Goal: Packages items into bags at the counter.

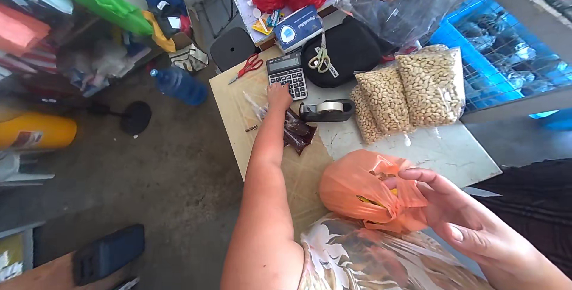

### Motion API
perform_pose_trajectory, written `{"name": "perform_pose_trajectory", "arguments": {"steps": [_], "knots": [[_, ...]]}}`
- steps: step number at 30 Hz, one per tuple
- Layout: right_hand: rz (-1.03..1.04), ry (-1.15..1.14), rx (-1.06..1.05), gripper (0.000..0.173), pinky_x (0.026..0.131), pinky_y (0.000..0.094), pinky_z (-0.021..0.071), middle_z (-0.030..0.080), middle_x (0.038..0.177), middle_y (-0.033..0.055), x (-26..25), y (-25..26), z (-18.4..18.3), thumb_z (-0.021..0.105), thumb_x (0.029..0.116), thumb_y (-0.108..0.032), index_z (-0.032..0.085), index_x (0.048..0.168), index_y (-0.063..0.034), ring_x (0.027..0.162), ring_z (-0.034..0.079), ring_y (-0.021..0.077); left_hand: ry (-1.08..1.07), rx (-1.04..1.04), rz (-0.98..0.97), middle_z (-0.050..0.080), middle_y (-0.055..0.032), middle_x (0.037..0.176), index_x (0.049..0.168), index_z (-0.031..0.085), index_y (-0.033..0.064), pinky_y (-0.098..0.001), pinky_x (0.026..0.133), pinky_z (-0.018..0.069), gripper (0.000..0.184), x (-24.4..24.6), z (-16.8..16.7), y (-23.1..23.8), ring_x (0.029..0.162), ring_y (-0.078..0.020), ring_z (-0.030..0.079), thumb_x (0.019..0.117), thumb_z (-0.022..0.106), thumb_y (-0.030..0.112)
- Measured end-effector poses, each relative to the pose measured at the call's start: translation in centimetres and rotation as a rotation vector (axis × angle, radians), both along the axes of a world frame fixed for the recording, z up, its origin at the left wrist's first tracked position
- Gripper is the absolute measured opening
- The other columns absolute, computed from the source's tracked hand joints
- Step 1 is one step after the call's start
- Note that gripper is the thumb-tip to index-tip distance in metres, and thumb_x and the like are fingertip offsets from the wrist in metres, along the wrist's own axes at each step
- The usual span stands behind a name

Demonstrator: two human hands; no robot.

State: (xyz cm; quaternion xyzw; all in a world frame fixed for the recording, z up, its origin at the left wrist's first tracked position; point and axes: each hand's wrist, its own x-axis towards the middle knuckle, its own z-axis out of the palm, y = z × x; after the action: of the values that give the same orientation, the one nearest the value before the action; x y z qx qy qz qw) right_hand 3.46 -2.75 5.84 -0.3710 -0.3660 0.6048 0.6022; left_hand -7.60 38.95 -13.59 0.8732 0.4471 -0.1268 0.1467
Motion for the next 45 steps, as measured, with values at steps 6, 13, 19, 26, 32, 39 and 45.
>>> {"name": "perform_pose_trajectory", "arguments": {"steps": [6,13,19,26,32,39,45], "knots": [[-0.022,-0.005,-0.006,0.066,0.099,0.0288,0.0562,0.061,0.141,0.0027,0.0,-0.2,0.1,0.073,0.0926,-0.044,0.045,0.148,-0.023,0.121,0.064,0.0149,0.06,-0.037,0.029,0.04,-0.0294,0.157,0.153,0.05,0.0122,-0.0699,0.118,0.0218,0.056,2.4,-0.2,0.2,0.147,-0.048,0.035,0.0988,0.056,0.026],[-0.031,0.016,0.003,0.065,0.099,0.029,0.0559,0.061,0.141,0.0037,0.2,-0.4,0.1,0.073,0.0928,-0.043,0.045,0.148,-0.0228,0.121,0.064,0.0151,0.101,-0.006,0.042,0.045,-0.0249,0.154,0.142,0.061,0.0113,-0.0663,0.117,0.0274,0.049,2.5,0.0,0.1,0.145,-0.0447,0.038,0.0973,0.059,0.029],[-0.011,0.03,0.002,0.066,0.099,0.0292,0.056,0.061,0.141,0.004,0.2,0.0,0.0,0.073,0.0926,-0.042,0.044,0.148,-0.0228,0.121,0.063,0.0152,0.117,-0.003,0.007,0.044,-0.0233,0.156,0.147,0.058,0.016,-0.0663,0.115,0.0291,0.052,2.0,0.3,-0.1,0.145,-0.0439,0.038,0.0967,0.058,0.027],[-0.006,0.015,0.007,0.066,0.099,0.029,0.0559,0.061,0.14,0.004,0.3,0.1,-0.1,0.073,0.0928,-0.045,0.045,0.148,-0.0227,0.121,0.064,0.0152,0.062,-0.001,0.001,0.048,-0.0251,0.151,0.146,0.059,0.0161,-0.0641,0.114,0.0313,0.049,1.5,0.2,-0.8,0.143,-0.0437,0.041,0.0973,0.057,0.02],[-0.006,0.01,0.008,0.065,0.1,0.029,0.0553,0.061,0.14,0.0037,0.5,0.2,-0.2,0.072,0.0927,-0.044,0.045,0.148,-0.0233,0.122,0.063,0.0151,0.03,-0.032,-0.086,0.05,-0.0265,0.149,0.144,0.062,0.0183,-0.0665,0.115,0.0301,0.045,1.3,-0.5,-2.0,0.141,-0.0463,0.042,0.0991,0.057,0.019],[-0.012,0.02,0.019,0.064,0.101,0.0301,0.0551,0.062,0.139,0.0038,0.5,0.5,-0.1,0.072,0.0935,-0.043,0.046,0.148,-0.0228,0.123,0.063,0.0157,0.063,-0.057,-0.117,0.049,-0.0267,0.15,0.139,0.066,0.0162,-0.0667,0.114,0.03,0.041,1.2,0.0,-1.6,0.141,-0.0454,0.043,0.0998,0.056,0.021],[-0.019,0.024,-0.001,0.065,0.101,0.0303,0.0552,0.061,0.14,0.0041,0.4,0.2,-0.2,0.073,0.0921,-0.044,0.046,0.147,-0.0226,0.123,0.063,0.016,0.052,-0.01,0.018,0.048,-0.0262,0.151,0.153,0.051,0.0173,-0.0648,0.113,0.0331,0.056,1.7,0.1,0.0,0.14,-0.0449,0.044,0.0967,0.057,0.021]]}}
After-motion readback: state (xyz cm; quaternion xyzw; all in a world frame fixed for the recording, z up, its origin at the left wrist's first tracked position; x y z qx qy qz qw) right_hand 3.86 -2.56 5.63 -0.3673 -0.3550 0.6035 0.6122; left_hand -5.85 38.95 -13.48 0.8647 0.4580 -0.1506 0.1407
